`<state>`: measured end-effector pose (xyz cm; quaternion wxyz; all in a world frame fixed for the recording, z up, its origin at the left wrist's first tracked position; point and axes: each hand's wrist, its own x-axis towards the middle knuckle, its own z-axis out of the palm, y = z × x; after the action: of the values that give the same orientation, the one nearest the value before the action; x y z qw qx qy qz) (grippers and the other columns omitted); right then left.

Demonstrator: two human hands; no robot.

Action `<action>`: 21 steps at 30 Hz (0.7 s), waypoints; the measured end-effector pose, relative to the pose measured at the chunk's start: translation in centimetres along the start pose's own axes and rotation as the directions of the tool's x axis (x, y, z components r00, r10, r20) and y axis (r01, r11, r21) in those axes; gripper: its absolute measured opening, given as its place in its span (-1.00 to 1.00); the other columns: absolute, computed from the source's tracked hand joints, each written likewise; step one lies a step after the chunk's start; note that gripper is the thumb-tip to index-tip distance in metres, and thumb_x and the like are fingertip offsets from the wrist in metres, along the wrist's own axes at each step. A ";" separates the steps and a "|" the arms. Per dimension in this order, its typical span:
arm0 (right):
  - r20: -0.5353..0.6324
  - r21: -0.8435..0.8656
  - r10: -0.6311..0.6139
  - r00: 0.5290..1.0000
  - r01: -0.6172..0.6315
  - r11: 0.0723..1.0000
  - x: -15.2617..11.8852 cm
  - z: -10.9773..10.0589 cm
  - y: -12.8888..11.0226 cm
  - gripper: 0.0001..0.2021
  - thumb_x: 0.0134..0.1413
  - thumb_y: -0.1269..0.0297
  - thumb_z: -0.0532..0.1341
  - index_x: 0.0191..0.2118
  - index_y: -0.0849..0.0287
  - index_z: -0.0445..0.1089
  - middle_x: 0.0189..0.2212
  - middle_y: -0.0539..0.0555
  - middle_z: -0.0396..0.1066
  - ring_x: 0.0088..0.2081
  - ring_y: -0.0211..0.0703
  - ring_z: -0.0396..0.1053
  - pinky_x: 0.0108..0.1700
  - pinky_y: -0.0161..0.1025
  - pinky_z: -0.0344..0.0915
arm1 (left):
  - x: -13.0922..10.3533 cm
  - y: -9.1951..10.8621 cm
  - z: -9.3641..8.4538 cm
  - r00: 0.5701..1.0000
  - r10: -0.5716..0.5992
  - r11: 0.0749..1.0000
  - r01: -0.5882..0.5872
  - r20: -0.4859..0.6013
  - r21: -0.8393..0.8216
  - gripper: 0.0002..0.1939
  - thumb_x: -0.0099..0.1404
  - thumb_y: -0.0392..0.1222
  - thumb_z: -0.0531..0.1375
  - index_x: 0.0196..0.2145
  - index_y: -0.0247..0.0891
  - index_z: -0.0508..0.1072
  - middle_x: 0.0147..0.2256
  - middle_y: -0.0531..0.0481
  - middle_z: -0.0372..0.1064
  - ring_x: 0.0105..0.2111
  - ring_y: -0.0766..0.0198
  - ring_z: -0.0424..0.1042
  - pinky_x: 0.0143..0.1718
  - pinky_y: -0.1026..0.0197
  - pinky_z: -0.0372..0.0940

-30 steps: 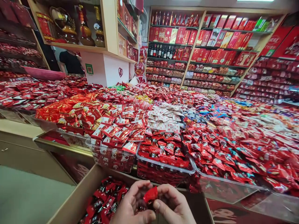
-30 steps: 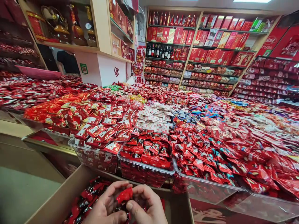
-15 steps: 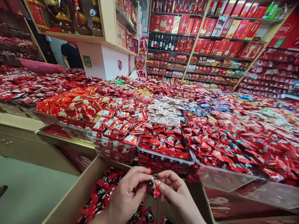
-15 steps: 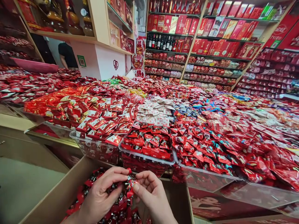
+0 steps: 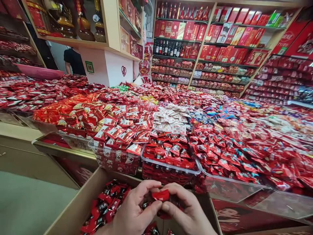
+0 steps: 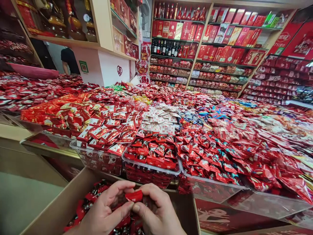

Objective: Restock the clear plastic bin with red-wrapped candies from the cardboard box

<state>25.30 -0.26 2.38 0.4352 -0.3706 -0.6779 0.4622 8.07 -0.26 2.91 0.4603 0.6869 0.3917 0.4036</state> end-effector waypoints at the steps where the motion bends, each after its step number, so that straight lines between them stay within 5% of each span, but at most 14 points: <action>1: -0.017 -0.058 -0.035 0.999 0.034 0.998 0.2 -0.8 -0.6 -0.88 -0.01 0.33 0.14 -0.29 0.13 0.35 -0.36 0.06 0.37 -0.30 -0.19 0.32 -0.26 -0.28 0.26 | 0.6 0.7 -0.5 0.993 0.120 0.988 -0.119 -0.006 0.096 -0.74 0.16 -0.30 0.09 -0.15 -0.14 0.26 -0.25 0.02 0.36 -0.25 0.29 0.37 -0.21 0.28 0.30; 3: -0.129 -0.187 -0.124 0.984 0.098 0.977 1.2 -2.7 -1.8 -0.89 0.00 0.35 0.12 -0.29 0.12 0.33 -0.36 0.04 0.37 -0.31 -0.21 0.32 -0.28 -0.30 0.26 | 2.6 2.0 -1.6 0.927 0.375 0.884 -0.355 -0.007 0.304 -0.75 0.16 -0.36 0.08 -0.18 -0.16 0.30 -0.25 0.01 0.36 -0.21 0.29 0.33 -0.15 0.24 0.26; 5: -0.270 -0.333 -0.225 0.936 0.128 0.934 2.9 -4.5 -2.7 -0.88 0.00 0.34 0.13 -0.28 0.11 0.31 -0.34 0.05 0.37 -0.29 -0.21 0.31 -0.26 -0.29 0.24 | 5.3 3.1 -2.7 0.871 0.490 0.757 -0.448 0.040 0.476 -0.75 0.18 -0.37 0.04 -0.17 -0.20 0.32 -0.19 -0.03 0.35 -0.14 0.27 0.29 -0.07 0.18 0.20; 8: -0.341 -0.512 -0.264 0.902 0.057 0.857 6.0 -6.1 -3.2 -0.90 0.00 0.33 0.10 -0.30 0.14 0.28 -0.39 0.04 0.37 -0.36 -0.20 0.31 -0.31 -0.28 0.23 | 9.4 3.4 -3.5 0.900 0.409 0.640 -0.398 0.147 0.658 -0.73 0.20 -0.35 -0.01 -0.14 -0.27 0.33 -0.13 -0.10 0.35 -0.10 0.22 0.28 -0.04 0.11 0.17; 11: -0.225 -0.622 -0.187 0.956 0.007 0.783 8.5 -6.3 -2.7 -0.91 0.00 0.37 0.07 -0.32 0.15 0.26 -0.43 0.03 0.37 -0.39 -0.20 0.30 -0.33 -0.27 0.20 | 11.6 2.9 -3.5 0.940 0.269 0.607 -0.336 0.211 0.720 -0.69 0.20 -0.35 -0.03 -0.11 -0.25 0.31 -0.17 -0.09 0.39 -0.18 0.21 0.35 -0.14 0.12 0.25; 21: -0.002 -0.669 -0.013 1.000 0.008 0.744 8.8 -5.7 -1.3 -0.86 0.01 0.35 -0.01 -0.45 0.18 0.25 -0.56 -0.03 0.29 -0.51 -0.28 0.18 -0.45 -0.36 0.10 | 11.2 2.1 -3.3 0.956 0.213 0.619 -0.293 0.204 0.729 -0.67 0.17 -0.34 -0.01 -0.10 -0.20 0.32 -0.17 -0.01 0.39 -0.19 0.25 0.36 -0.15 0.21 0.23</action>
<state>27.43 9.03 6.85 0.2785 -0.4997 -0.7990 0.1851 9.57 10.40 7.89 0.0919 0.8821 0.3995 0.2322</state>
